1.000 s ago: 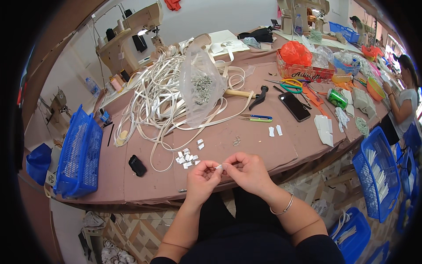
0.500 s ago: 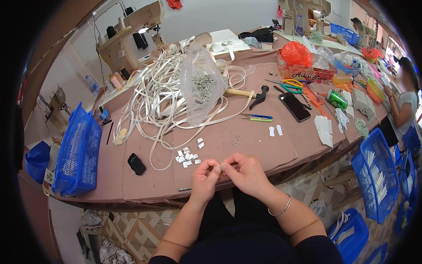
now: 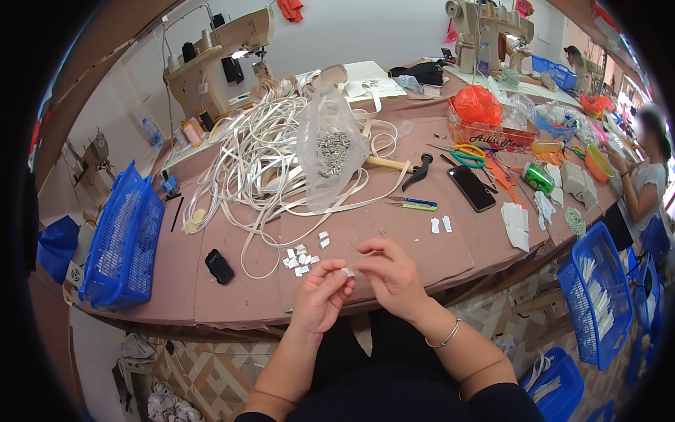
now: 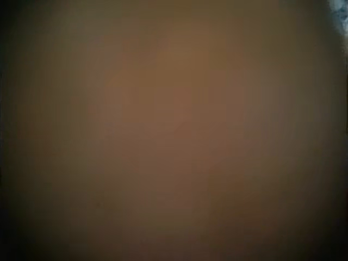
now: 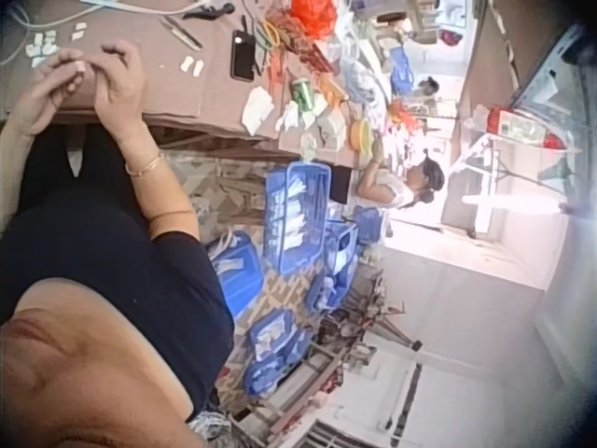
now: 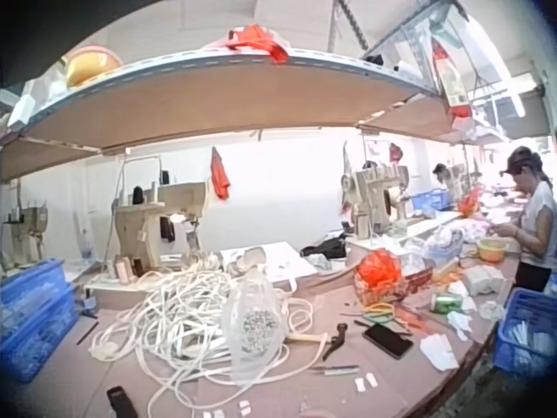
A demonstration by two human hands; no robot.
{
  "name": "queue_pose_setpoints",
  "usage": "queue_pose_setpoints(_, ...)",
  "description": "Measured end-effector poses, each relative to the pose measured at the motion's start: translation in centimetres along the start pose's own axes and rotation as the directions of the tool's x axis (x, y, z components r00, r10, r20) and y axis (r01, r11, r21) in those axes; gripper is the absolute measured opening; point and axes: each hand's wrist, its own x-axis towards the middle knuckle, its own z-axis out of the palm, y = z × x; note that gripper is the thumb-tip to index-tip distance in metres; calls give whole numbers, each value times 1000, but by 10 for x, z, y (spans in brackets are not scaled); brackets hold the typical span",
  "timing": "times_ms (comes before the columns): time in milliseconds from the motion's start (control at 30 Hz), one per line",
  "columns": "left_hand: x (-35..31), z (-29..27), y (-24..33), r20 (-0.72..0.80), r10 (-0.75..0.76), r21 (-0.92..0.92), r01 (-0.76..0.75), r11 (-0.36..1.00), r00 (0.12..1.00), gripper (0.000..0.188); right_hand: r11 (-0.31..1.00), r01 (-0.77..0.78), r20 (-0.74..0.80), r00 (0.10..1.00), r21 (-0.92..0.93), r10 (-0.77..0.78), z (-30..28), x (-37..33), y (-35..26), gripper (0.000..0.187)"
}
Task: The person sits at a workbench and repeatedly picks up small white rectangular pieces and metal rings. They insert the rings into the pieces and place the assembled units on the table. The person also handles a plastic bag containing metal rings and a pile of white cords.
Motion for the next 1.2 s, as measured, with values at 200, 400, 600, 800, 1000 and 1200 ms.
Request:
queue_pose_setpoints(200,-4,14,1,-83,352,497,-268,826,932,22,759,-500,203,866,418,458,12,-8,-5,13)
queue_pose_setpoints(400,-5,10,0,-66,318,476,-250,843,946,17,751,-519,241,855,409,459,16,-10,-2,12)
queue_pose_setpoints(600,-1,-7,-12,-48,275,629,-185,755,960,8,761,-587,277,807,275,522,15,-16,-2,12)
queue_pose_setpoints(800,-6,-24,-31,-136,100,176,-75,982,986,3,741,-586,293,808,326,511,29,-38,-2,10)
queue_pose_setpoints(1000,-16,-28,-49,-155,146,233,-108,966,977,4,767,-584,312,805,267,505,32,-48,0,10)
queue_pose_setpoints(1200,-7,-38,-35,-119,342,608,-203,767,932,8,928,-373,275,893,5,358,19,-33,25,12)
